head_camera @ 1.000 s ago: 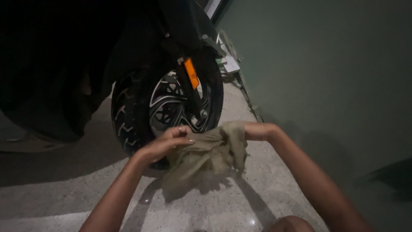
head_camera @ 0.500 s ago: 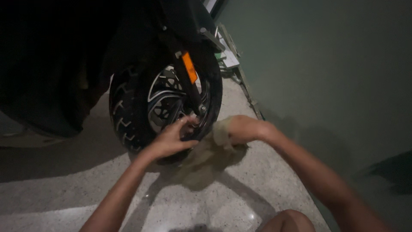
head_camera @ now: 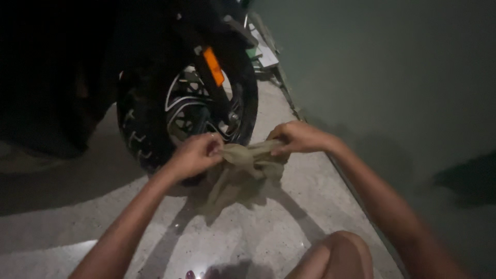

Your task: The person sits on the floor and wipes the front wheel and tire of a scooter using a cloth. They then stand up, walk to a bucket, and rinse the cloth in water before wringing it out.

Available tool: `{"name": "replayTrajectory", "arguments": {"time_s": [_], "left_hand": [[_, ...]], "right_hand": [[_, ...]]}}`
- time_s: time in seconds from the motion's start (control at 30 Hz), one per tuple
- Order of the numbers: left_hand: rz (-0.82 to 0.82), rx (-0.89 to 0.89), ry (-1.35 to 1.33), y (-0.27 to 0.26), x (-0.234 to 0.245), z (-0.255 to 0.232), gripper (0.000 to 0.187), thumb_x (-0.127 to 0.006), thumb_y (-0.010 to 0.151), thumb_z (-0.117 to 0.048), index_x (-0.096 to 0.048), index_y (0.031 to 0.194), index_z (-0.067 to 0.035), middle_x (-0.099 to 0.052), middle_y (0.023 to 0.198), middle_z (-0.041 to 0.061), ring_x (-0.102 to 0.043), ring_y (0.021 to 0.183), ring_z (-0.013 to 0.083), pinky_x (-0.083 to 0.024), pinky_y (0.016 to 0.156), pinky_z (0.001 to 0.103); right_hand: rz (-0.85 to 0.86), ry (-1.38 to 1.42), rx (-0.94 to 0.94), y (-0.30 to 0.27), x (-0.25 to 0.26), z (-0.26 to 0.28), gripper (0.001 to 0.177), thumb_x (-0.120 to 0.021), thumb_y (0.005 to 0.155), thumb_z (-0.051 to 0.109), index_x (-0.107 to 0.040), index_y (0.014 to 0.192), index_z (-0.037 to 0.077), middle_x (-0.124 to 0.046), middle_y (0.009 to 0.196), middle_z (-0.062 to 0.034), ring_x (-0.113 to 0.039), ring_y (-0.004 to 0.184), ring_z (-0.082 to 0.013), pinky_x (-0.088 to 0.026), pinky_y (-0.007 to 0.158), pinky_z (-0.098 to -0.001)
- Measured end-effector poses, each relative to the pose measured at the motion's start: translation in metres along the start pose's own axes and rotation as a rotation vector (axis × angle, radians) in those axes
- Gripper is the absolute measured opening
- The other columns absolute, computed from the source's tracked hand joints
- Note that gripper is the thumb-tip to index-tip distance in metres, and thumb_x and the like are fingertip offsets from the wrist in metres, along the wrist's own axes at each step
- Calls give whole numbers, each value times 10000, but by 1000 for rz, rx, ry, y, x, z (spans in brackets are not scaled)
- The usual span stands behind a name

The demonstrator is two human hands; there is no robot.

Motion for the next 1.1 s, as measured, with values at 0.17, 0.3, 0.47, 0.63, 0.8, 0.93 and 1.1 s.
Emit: {"name": "replayTrajectory", "arguments": {"time_s": [0.17, 0.3, 0.47, 0.63, 0.8, 0.93, 1.1], "left_hand": [[-112, -76, 12, 3, 38, -3, 204, -679, 864, -233, -652, 1004, -87, -687, 1008, 69, -647, 974, 205, -509, 832, 373], [-64, 277, -200, -4, 46, 13, 267, -560, 1012, -268, -599, 1183, -66, -649, 1139, 166, -651, 1056, 367, -526, 866, 518], [-28, 392, -340, -8, 52, -30, 599, -311, 1030, -495, -433, 1469, -106, -558, 1406, 153, -595, 1282, 324, -533, 1032, 506], [-15, 406, -426, -8, 50, -84, 769, -129, 1019, -620, -306, 1562, -104, -504, 1496, 184, -539, 1363, 352, -482, 1098, 519], [-132, 357, -639, -9, 69, -96, 756, -205, 984, -625, -370, 1548, -149, -508, 1535, 148, -536, 1378, 340, -448, 1104, 539], [-77, 437, -453, -20, 67, -71, 774, -207, 999, -645, -396, 1562, -149, -517, 1523, 200, -535, 1377, 391, -440, 1108, 600], [185, 474, -306, -20, 37, -31, 789, -253, 1002, -658, -377, 1570, -125, -507, 1525, 200, -545, 1340, 390, -445, 1113, 582]], "right_hand": [[-355, 130, 13, -37, 20, -62, 256, -677, 960, 240, -733, 1110, 40, -745, 1059, -105, -689, 988, -226, -534, 875, -393], [-477, 380, -131, -57, 23, -95, 292, -557, 1068, 261, -682, 1151, 10, -687, 996, -82, -610, 925, -168, -528, 808, -362], [-695, 800, 54, -74, 45, -60, 383, -479, 1070, 329, -624, 1272, 37, -692, 1109, -13, -646, 1013, -106, -548, 878, -283], [-778, 659, -60, -110, 56, -28, 428, -476, 1063, 389, -652, 1254, 49, -702, 1085, -20, -647, 986, -107, -538, 861, -284], [-772, 411, -18, -119, 63, -24, 449, -559, 1081, 407, -697, 1057, -19, -692, 971, -66, -609, 916, -135, -529, 801, -332], [-893, 505, 71, -126, 93, -13, 446, -574, 1035, 424, -718, 1096, 7, -717, 1005, -46, -652, 941, -151, -531, 843, -320], [-814, 1090, -62, -91, 89, -13, 517, -560, 993, 497, -694, 1157, 25, -732, 1068, -64, -701, 987, -192, -573, 903, -369]]}}
Point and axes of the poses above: each hand's wrist, its own y-axis towards the middle knuckle, its own x-axis out of the back of the hand, z = x × y, the point moved 10 cm from there along y, towards the middle knuckle
